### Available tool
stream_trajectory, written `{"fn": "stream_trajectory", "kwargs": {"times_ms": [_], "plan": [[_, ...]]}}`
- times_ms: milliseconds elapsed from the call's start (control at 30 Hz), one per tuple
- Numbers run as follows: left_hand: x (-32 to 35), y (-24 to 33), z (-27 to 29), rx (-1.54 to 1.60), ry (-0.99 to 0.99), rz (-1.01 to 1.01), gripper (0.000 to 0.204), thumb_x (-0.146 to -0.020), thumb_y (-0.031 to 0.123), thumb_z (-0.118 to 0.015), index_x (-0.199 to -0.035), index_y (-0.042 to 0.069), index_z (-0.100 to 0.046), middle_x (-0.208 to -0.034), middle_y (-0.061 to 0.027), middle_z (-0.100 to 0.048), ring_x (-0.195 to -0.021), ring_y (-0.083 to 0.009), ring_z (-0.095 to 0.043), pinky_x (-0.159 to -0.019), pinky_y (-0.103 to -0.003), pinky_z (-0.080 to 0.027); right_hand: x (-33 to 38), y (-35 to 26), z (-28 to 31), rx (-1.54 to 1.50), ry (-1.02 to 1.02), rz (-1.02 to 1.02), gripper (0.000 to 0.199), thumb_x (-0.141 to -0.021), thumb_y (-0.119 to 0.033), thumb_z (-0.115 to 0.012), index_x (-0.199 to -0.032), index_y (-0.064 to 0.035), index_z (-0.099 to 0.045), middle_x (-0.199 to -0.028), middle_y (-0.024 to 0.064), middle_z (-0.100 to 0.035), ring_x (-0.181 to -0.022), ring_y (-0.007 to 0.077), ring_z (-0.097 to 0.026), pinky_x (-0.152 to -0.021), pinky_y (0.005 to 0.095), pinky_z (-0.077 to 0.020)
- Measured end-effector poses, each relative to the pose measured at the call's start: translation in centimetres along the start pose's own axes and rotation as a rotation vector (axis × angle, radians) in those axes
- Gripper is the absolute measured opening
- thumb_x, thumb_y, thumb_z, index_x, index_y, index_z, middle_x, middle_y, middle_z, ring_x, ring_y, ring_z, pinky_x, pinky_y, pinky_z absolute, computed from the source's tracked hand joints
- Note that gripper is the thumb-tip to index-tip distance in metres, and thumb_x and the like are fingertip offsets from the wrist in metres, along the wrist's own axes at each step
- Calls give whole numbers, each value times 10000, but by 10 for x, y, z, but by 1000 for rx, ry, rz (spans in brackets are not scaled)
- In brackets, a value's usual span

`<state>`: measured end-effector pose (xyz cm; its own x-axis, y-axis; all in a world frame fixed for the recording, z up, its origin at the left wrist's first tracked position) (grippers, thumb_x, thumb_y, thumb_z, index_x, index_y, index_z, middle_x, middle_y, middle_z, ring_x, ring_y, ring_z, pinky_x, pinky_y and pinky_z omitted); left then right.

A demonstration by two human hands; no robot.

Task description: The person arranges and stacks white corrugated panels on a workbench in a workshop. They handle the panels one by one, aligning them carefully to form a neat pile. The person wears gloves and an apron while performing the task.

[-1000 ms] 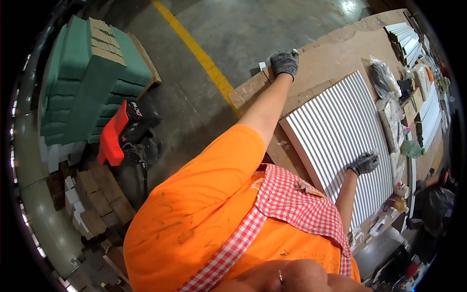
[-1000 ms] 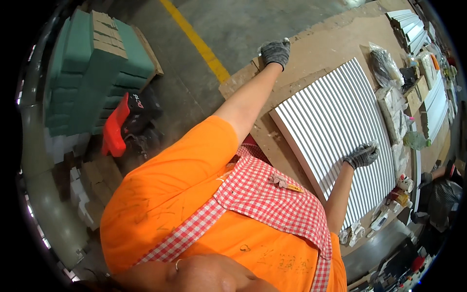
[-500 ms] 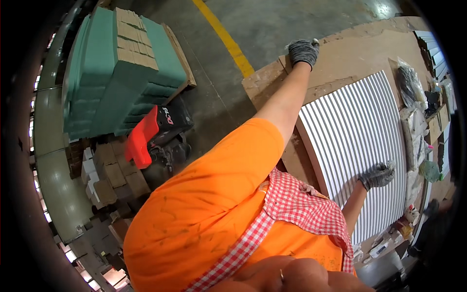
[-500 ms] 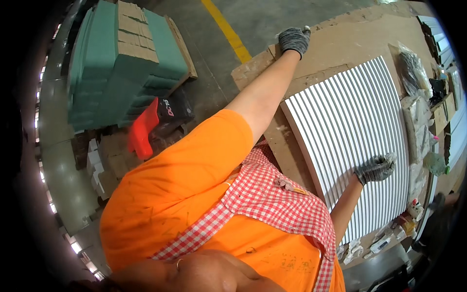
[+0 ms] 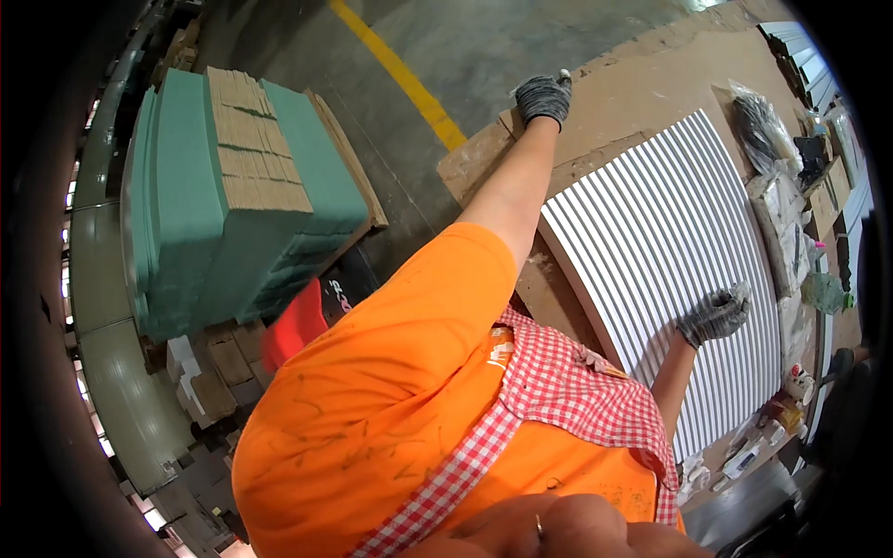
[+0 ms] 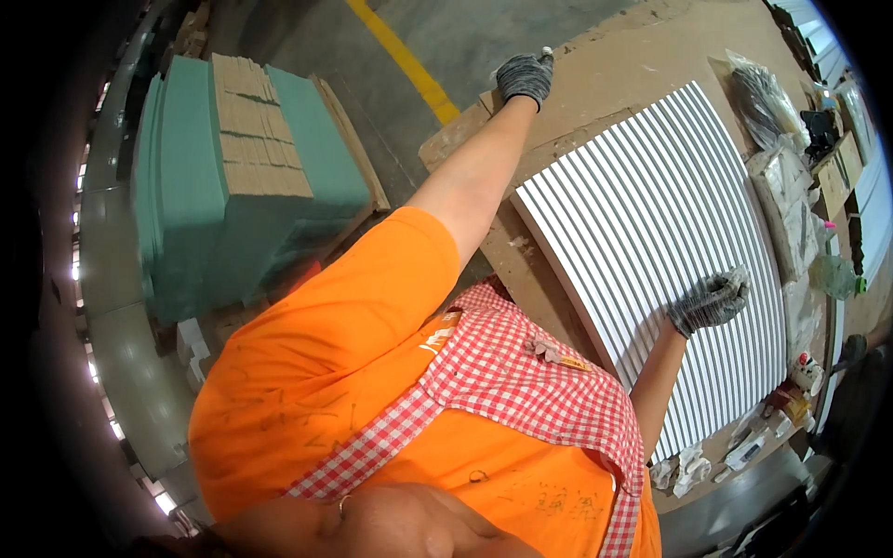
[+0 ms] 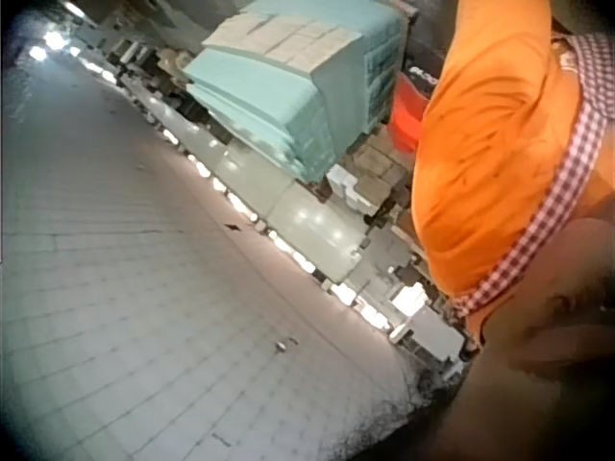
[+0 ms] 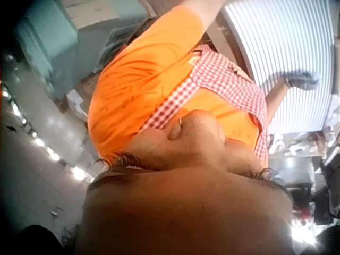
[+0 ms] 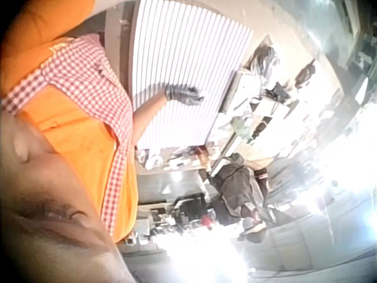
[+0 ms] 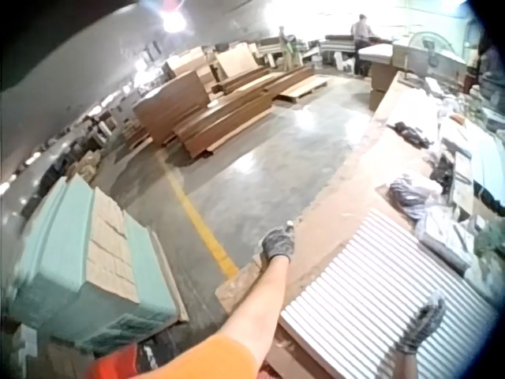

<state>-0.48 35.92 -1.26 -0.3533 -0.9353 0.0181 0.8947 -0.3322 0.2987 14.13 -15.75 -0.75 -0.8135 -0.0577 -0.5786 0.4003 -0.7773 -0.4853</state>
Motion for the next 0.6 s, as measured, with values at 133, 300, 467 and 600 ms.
{"fn": "stream_trajectory", "kwargs": {"times_ms": [133,300,467,600], "plan": [[0,2,-5,-12,-23,-4,623,-924,499,-284,-892,48,-714,-889,-180,-674,-875,-323,-644,-794,-430,-491,3,8,-1,-73,2,-33,177,-885,-48,-565,-1060,-27,-555,-981,157,-630,-904,298,-617,-772,410,-542],[16,3,3,46,-152,93,631,-951,512,-243,-994,70,-691,-1000,-186,-665,-1007,-332,-626,-834,-473,-496,-3,-51,26,196,189,561,162,-911,-120,-551,-1060,-56,-563,-931,114,-614,-796,226,-598,-678,340,-527],[13,-3,12,-95,-77,-59,671,-948,523,-216,-910,69,-707,-925,-189,-674,-884,-330,-651,-763,-442,-506,-9,-76,43,-572,-281,-481,234,-862,-239,-645,-1011,-69,-584,-943,76,-608,-815,149,-585,-701,286,-534],[6,34,-14,-114,-77,-38,670,-949,507,-212,-953,43,-695,-957,-204,-661,-921,-328,-635,-827,-439,-485,-13,-101,19,-510,-657,-316,303,-793,-131,-707,-1069,-61,-604,-944,79,-609,-827,153,-607,-770,285,-545]]}}
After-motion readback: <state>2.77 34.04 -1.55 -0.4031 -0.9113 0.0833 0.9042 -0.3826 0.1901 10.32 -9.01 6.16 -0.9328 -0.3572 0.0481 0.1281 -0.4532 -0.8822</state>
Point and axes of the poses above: each hand's wrist, its own x-axis away from the middle knuckle, its own z-axis out of the back of the hand, y = z × x, the point moved 5 cm from there along -x, towards the middle knuckle
